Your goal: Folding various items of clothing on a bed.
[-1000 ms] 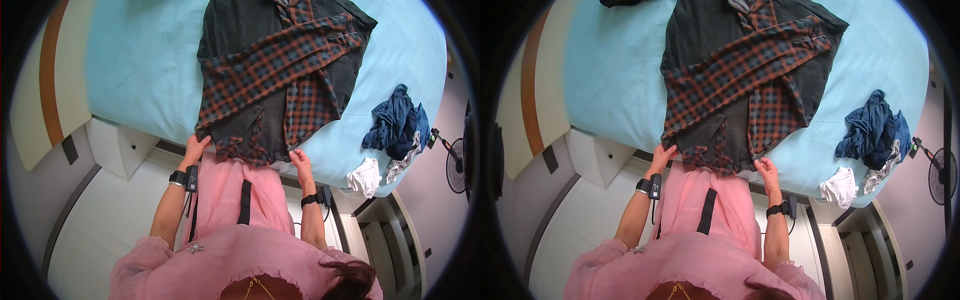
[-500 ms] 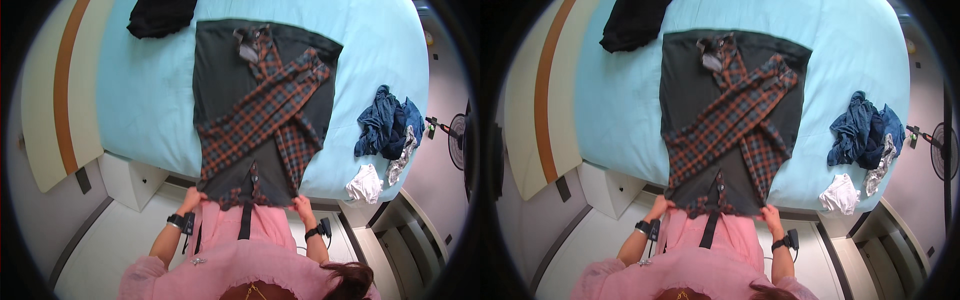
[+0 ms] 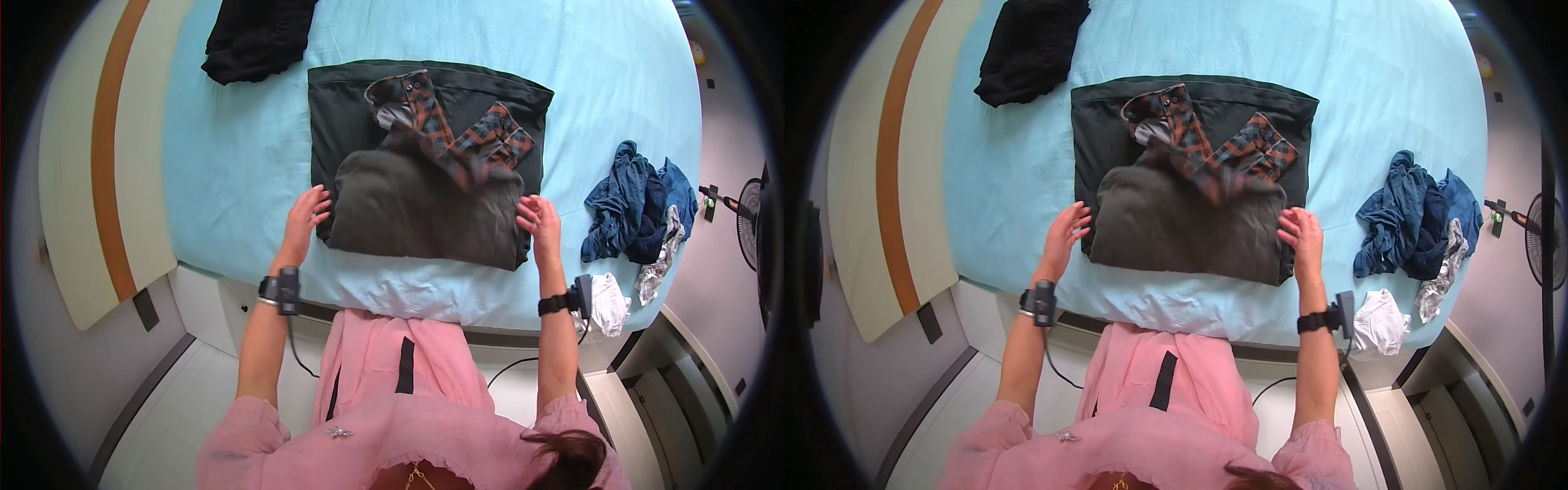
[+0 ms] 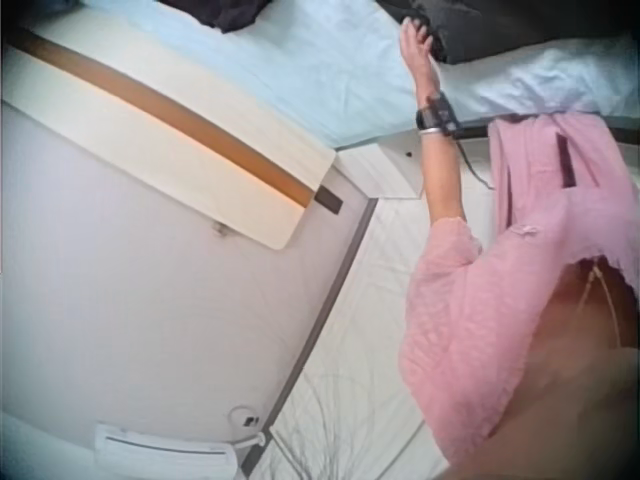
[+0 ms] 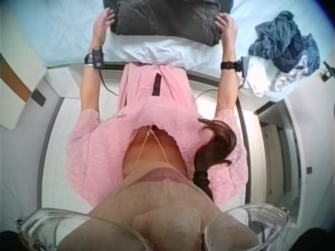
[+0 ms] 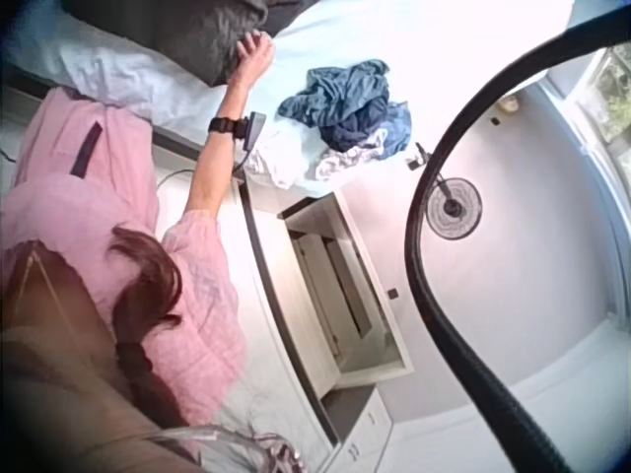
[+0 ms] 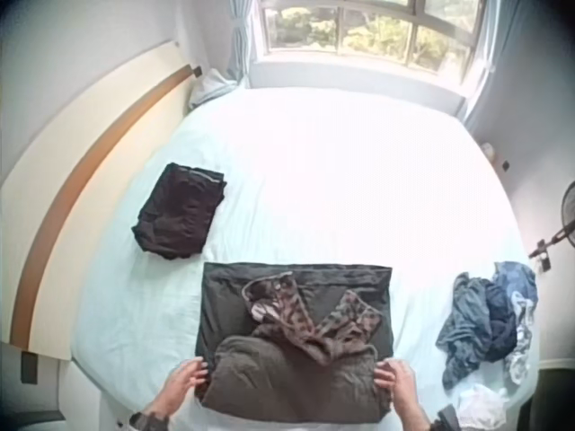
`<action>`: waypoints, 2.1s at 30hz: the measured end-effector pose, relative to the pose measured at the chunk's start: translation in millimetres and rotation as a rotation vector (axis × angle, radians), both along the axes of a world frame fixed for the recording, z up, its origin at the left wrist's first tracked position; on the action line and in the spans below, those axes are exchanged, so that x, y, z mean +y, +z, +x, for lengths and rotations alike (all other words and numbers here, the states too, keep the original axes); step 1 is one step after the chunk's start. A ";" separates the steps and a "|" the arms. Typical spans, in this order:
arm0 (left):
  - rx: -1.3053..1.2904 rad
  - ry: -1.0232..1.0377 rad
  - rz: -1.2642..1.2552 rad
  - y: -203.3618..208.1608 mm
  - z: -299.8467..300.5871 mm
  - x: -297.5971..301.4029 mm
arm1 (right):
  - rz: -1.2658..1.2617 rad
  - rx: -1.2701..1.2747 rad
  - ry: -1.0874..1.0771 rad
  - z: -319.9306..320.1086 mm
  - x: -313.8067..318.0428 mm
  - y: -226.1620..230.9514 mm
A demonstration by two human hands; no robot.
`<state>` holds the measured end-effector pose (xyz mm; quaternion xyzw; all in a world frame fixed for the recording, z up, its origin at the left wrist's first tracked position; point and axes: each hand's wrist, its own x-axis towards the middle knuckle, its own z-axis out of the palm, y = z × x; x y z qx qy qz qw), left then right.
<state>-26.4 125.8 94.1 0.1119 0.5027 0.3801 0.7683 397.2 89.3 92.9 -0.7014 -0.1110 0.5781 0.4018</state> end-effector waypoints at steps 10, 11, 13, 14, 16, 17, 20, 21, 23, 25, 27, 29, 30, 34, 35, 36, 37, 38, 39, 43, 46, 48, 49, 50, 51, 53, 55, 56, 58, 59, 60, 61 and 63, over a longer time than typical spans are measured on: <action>1.436 -1.435 1.090 1.3 31.8 -62.7 | 0.308 -1.215 1.389 -24.0 -92.4 -9.6; 1.464 -1.441 1.059 0.2 35.0 -58.8 | 0.299 -1.131 1.288 -25.2 -88.1 -4.0; 1.501 -1.441 1.026 -7.6 35.0 -53.0 | 0.377 -1.187 1.291 -15.9 -89.5 -29.2; 1.498 -1.364 1.105 -20.9 34.5 -51.1 | 0.442 -1.245 1.290 -9.5 -89.0 -40.0; 1.507 -1.277 1.187 -34.2 30.3 -50.9 | 0.516 -1.277 1.178 -1.5 -82.7 -45.0; 1.467 -1.230 1.170 -32.8 27.2 -50.1 | 0.520 -1.216 1.165 1.1 -78.6 -42.4; 1.418 -1.158 1.171 -13.5 25.7 -56.0 | 0.535 -1.124 1.112 6.9 -78.5 -31.3; 1.408 -1.113 1.170 -0.3 20.2 -62.5 | 0.530 -1.043 1.126 5.4 -83.2 -22.8; 1.216 -1.014 1.105 17.9 7.1 -84.2 | 0.455 -0.858 1.195 8.4 -103.7 -6.0; 1.054 -1.238 0.878 42.7 -4.4 -110.5 | 0.225 -0.622 1.377 9.9 -126.3 13.8; 0.930 -1.397 0.810 58.9 -14.6 -121.3 | 0.093 -0.431 1.480 12.7 -147.1 30.0; 0.790 -1.576 0.631 74.5 -26.2 -116.6 | 0.035 -0.227 1.517 15.6 -123.3 46.2; 0.704 -1.478 0.470 75.0 -33.9 -105.1 | -0.021 -0.035 1.544 16.2 -102.0 55.8; 0.563 -0.936 0.130 66.3 -30.5 -19.9 | -0.239 0.026 1.191 35.1 -10.7 41.1; 0.640 -0.801 0.275 48.3 -31.2 -4.0 | -0.084 -0.134 1.108 37.6 5.9 26.0; 0.704 -0.663 0.422 25.6 -30.5 7.9 | 0.065 -0.298 1.011 41.8 16.3 12.0; 0.702 -0.664 0.424 4.9 -28.7 16.2 | 0.185 -0.477 0.910 41.0 22.3 -5.3; 0.945 -0.642 0.548 -17.7 -25.2 22.3 | 0.302 -0.657 0.800 38.9 21.8 -25.5; 1.186 -0.609 0.670 -34.1 -20.1 22.3 | 0.295 -0.806 0.742 41.0 12.8 -47.6; 1.592 -0.474 0.531 -44.0 -12.6 -11.5 | 0.277 -1.426 0.529 -40.6 -25.5 -33.1; 1.659 -0.368 0.279 -51.1 -18.4 -48.2 | 0.472 -1.407 0.751 -77.7 -65.4 -15.2; 1.467 -0.351 0.163 -59.8 -25.7 -69.4 | 0.439 -1.302 1.130 -85.0 -87.4 -30.7; 1.273 -0.329 0.043 -64.2 -30.9 -78.4 | 0.370 -1.269 1.126 -82.7 -95.2 -46.4; 1.276 -0.335 0.048 -70.0 -37.4 -84.5 | 0.303 -1.236 1.123 -81.2 -98.6 -58.3; 1.105 -0.316 0.016 -72.1 -46.6 -87.9 | 0.286 -1.221 1.106 -88.0 -94.0 -56.2; 0.900 -0.221 0.073 -69.6 -45.8 -86.5 | 0.281 -1.255 0.942 -107.5 -85.1 -52.6; 1.019 -0.240 0.142 -63.5 -45.8 -83.3 | 0.373 -1.247 0.798 -142.7 -74.6 -35.6; 1.127 -0.259 0.220 -60.8 -43.9 -82.3 | 0.444 -1.202 0.901 -165.3 -72.1 -30.3; 1.216 -0.240 0.317 -60.3 -28.0 -83.7 | 0.647 -1.010 1.030 -213.1 -68.2 -27.1; 1.274 -0.145 0.356 -64.2 -26.1 -85.9 | 0.744 -0.969 1.086 -233.5 -67.0 -26.6; 1.328 -0.052 0.392 -68.7 -27.2 -89.7 | 0.845 -0.954 1.097 -248.1 -65.2 -24.1; 1.325 -0.064 0.390 -72.2 -33.0 -91.6 | 0.889 -0.919 1.148 -246.5 -64.2 -32.6; 1.348 -0.131 0.275 -78.0 -54.1 -96.4 | 0.868 -0.918 1.232 -208.6 -56.6 -56.9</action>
